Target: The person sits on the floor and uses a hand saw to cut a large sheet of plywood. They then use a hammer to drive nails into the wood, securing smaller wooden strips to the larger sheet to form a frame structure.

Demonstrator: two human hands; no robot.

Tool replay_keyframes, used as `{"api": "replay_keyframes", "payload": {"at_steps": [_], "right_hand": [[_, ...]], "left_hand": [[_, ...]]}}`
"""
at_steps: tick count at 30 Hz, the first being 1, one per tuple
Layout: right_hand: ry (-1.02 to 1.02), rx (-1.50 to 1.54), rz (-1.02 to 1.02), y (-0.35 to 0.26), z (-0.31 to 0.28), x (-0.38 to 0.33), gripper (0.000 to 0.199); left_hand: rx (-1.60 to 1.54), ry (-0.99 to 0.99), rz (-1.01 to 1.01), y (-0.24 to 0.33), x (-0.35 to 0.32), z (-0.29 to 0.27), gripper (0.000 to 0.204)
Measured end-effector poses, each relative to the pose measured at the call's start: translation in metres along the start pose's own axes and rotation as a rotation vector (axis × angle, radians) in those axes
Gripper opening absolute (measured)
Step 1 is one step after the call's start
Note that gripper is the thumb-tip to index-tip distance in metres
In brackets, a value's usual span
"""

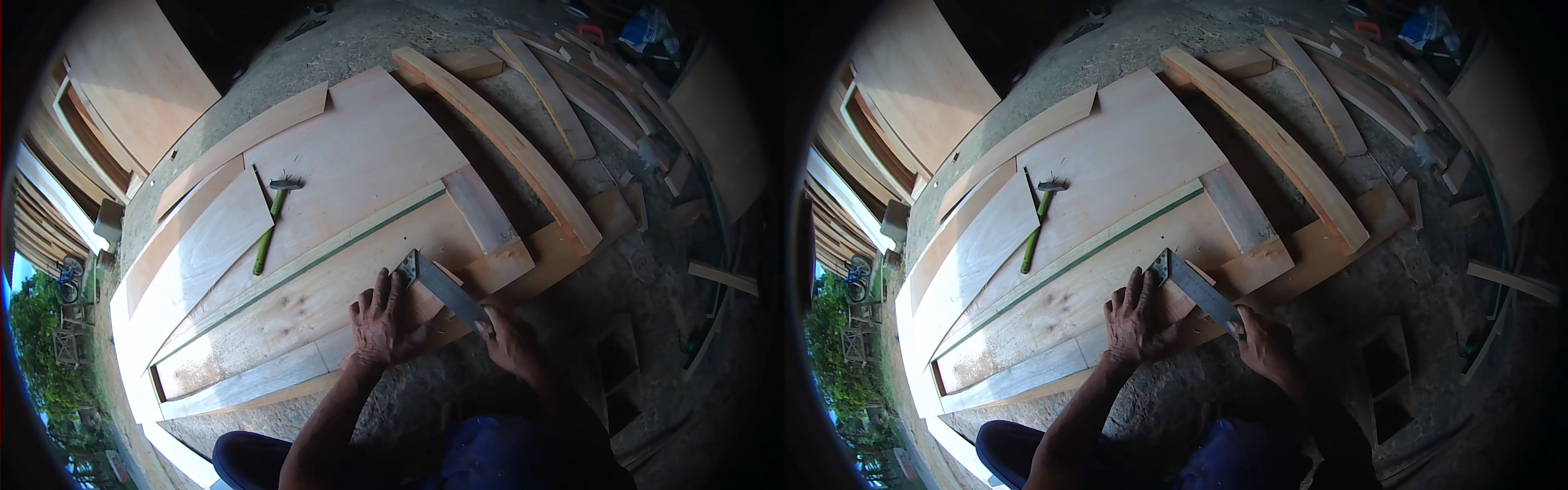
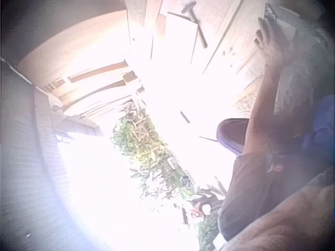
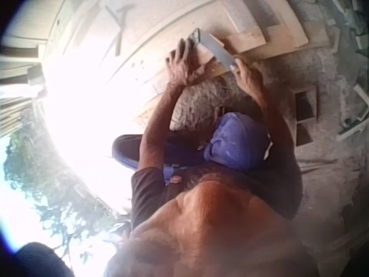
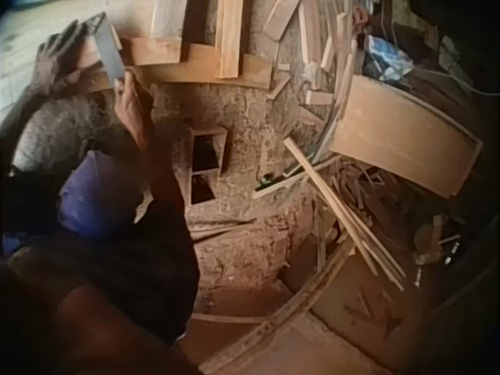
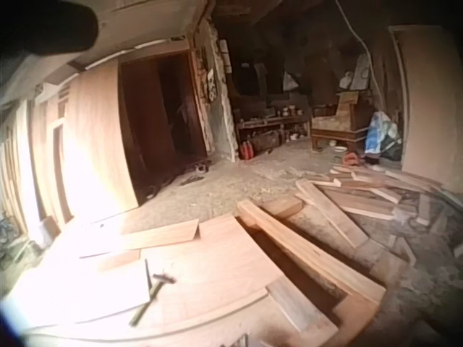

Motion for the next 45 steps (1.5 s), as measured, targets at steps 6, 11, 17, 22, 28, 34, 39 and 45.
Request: {"api": "replay_keyframes", "payload": {"at_steps": [6,11,17,22,28,34,39,45], "right_hand": [[0.418,0.206,0.158,0.034,-0.017,-0.042,0.02],[0.649,0.319,0.51,0.105,-0.004,-0.151,0.031],[0.454,-0.122,0.543,0.158,0.05,-0.289,0.036],[0.481,-0.236,0.564,0.172,0.079,-0.315,0.035],[0.513,-0.146,0.649,0.165,0.073,-0.307,0.035],[0.497,0.053,0.676,0.157,0.046,-0.295,0.036],[0.519,-0.092,0.61,0.173,0.049,-0.285,0.037],[0.497,-0.238,0.374,0.149,0.041,-0.202,0.037]], "left_hand": [[0.053,0.092,0.105,0.0,-0.023,0.007,0.12],[-0.035,-0.164,0.004,-0.029,-0.03,0.021,0.102],[0.055,-0.126,-0.017,-0.018,0.034,-0.028,0.092],[0.102,0.163,0.16,-0.001,0.118,-0.078,0.088],[0.137,0.267,0.261,0.033,0.199,-0.06,0.06],[0.112,0.203,0.189,0.02,0.215,-0.034,0.064],[0.167,0.127,0.102,-0.017,0.189,-0.055,0.081],[0.343,0.109,0.399,-0.092,0.076,-0.092,0.069]]}}
Point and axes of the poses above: each hand's wrist, its own x-axis towards the middle knuckle, its own z-axis out of the palm, y = z × x, the point moved 10 cm from there along x, towards the middle knuckle, and after that the axes turned 9 degrees about -z, right-handed, at the moved point
